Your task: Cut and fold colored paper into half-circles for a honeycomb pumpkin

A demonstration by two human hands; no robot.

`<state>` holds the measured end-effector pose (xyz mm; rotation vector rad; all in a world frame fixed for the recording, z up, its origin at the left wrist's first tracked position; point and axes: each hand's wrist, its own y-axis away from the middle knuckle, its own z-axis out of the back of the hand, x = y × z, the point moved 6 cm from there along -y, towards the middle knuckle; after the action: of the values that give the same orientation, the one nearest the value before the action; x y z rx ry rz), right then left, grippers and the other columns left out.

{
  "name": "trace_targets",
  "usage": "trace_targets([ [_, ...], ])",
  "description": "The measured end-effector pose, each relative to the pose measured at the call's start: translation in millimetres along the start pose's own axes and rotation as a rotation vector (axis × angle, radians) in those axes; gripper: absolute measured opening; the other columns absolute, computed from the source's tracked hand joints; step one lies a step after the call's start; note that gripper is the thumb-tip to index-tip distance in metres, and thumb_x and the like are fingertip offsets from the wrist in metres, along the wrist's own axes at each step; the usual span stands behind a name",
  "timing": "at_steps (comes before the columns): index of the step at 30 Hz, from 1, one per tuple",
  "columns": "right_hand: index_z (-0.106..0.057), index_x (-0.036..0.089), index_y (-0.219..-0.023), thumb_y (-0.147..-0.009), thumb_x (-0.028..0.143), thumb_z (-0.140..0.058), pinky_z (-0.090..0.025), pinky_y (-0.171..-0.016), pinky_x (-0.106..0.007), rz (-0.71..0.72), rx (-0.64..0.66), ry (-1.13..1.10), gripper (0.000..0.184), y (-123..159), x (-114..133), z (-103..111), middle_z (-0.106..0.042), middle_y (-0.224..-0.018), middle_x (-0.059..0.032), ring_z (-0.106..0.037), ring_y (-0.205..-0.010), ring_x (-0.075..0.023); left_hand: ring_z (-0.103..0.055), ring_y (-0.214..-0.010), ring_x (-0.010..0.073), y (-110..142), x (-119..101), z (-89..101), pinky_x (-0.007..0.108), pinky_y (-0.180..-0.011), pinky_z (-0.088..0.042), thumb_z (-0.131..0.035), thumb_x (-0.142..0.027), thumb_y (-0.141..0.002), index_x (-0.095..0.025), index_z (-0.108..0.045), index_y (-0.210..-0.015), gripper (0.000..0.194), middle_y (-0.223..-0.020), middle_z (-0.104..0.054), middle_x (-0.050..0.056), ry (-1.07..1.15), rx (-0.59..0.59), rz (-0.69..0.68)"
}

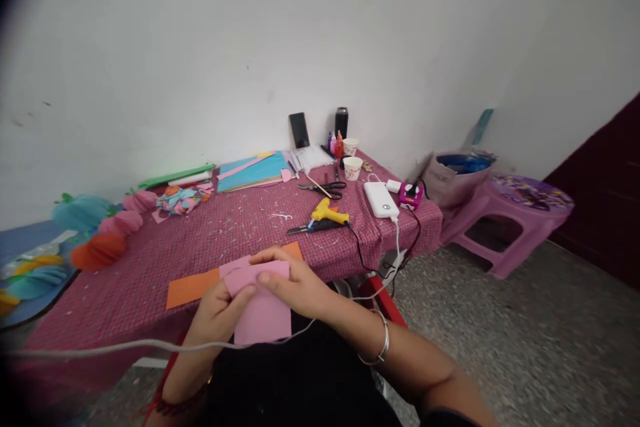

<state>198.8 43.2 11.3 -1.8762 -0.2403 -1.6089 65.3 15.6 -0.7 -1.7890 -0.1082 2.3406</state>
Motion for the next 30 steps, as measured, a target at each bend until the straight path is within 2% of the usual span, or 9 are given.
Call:
trace_targets([
  [3,-0.060,0.021,-0.111,-0.089,0.037,-0.059,-0.045,-0.090,-0.039,0.013,0.024,0.066,0.027,0.6,0.9,-1.9,-0.060,-0.109,-0.0071,-0.056,-0.101,-0.0191,-0.062,-0.073,0.0194,1.1,2.6,-3.7,0.029,-0.060,-0.050,-0.065,-0.029,-0.076,-0.015,-0.065,-0.099,0.027,-0.087,-0.068,0.007,0.034,0.041,0.055],
  [8,-0.058,0.020,-0.114,-0.087,0.033,-0.062,-0.044,-0.091,-0.038,-0.014,0.057,0.092,0.029,1.5,0.9,-1.3,-0.059,-0.107,-0.0060,-0.056,-0.100,-0.0187,-0.063,-0.082,0.0220,0.0,3.1,-12.0,0.034,-0.069,-0.052,-0.061,-0.024,-0.076,-0.014,-0.065,-0.103,0.029,-0.096,-0.069,0.010,0.016,0.113,0.110],
  [12,-0.058,0.020,-0.115,-0.086,0.032,-0.063,-0.043,-0.093,-0.039,-0.029,0.059,0.117,0.033,1.1,-1.1,-0.7,-0.059,-0.109,-0.0066,-0.055,-0.104,-0.0201,-0.063,-0.083,0.0213,-0.5,1.7,-13.9,0.032,-0.070,-0.051,-0.059,-0.023,-0.077,-0.014,-0.064,-0.105,0.030,-0.099,-0.068,0.010,0.018,0.098,0.121],
  [15,-0.058,0.021,-0.115,-0.086,0.035,-0.064,-0.042,-0.093,-0.038,-0.037,0.036,0.132,0.033,0.8,-3.2,0.5,-0.059,-0.111,-0.0065,-0.055,-0.105,-0.0205,-0.062,-0.079,0.0189,0.2,5.5,-15.7,0.029,-0.064,-0.051,-0.059,-0.026,-0.078,-0.015,-0.061,-0.109,0.033,-0.099,-0.067,0.009,0.142,0.078,0.172],
  [18,-0.057,0.021,-0.111,-0.085,0.038,-0.065,-0.045,-0.083,-0.033,-0.066,-0.011,0.095,0.032,0.8,-6.4,3.6,-0.059,-0.105,-0.0049,-0.056,-0.096,-0.0184,-0.060,-0.069,0.0153,0.5,10.5,-15.6,0.027,-0.060,-0.050,-0.060,-0.025,-0.076,-0.015,-0.057,-0.110,0.035,-0.094,-0.066,0.007,0.273,0.039,0.222],
  [23,-0.053,0.019,-0.084,-0.081,0.046,-0.068,-0.038,-0.060,-0.024,-0.114,-0.089,-0.015,0.031,0.7,-11.8,8.0,-0.052,-0.082,0.0005,-0.047,-0.070,-0.0122,-0.058,-0.065,0.0132,0.8,11.8,-10.5,0.024,-0.057,-0.049,-0.062,-0.024,-0.072,-0.016,-0.055,-0.109,0.039,-0.086,-0.063,0.002,0.365,-0.031,0.220],
  [26,-0.049,0.019,-0.077,-0.077,0.047,-0.071,-0.035,-0.055,-0.022,-0.142,-0.108,-0.086,0.036,0.7,-13.6,7.3,-0.047,-0.073,0.0037,-0.043,-0.063,-0.0098,-0.056,-0.062,0.0125,1.7,13.5,-9.7,0.022,-0.055,-0.048,-0.064,-0.025,-0.069,-0.017,-0.054,-0.102,0.036,-0.077,-0.059,-0.001,0.373,-0.042,0.243],
  [30,-0.049,0.020,-0.081,-0.073,0.049,-0.074,-0.035,-0.055,-0.021,-0.209,-0.100,-0.157,0.039,1.6,-15.8,4.4,-0.050,-0.073,0.0042,-0.044,-0.062,-0.0094,-0.054,-0.060,0.0116,1.1,10.6,-9.2,0.021,-0.054,-0.046,-0.063,-0.022,-0.068,-0.018,-0.052,-0.099,0.033,-0.076,-0.056,-0.003,0.312,-0.069,0.220],
])
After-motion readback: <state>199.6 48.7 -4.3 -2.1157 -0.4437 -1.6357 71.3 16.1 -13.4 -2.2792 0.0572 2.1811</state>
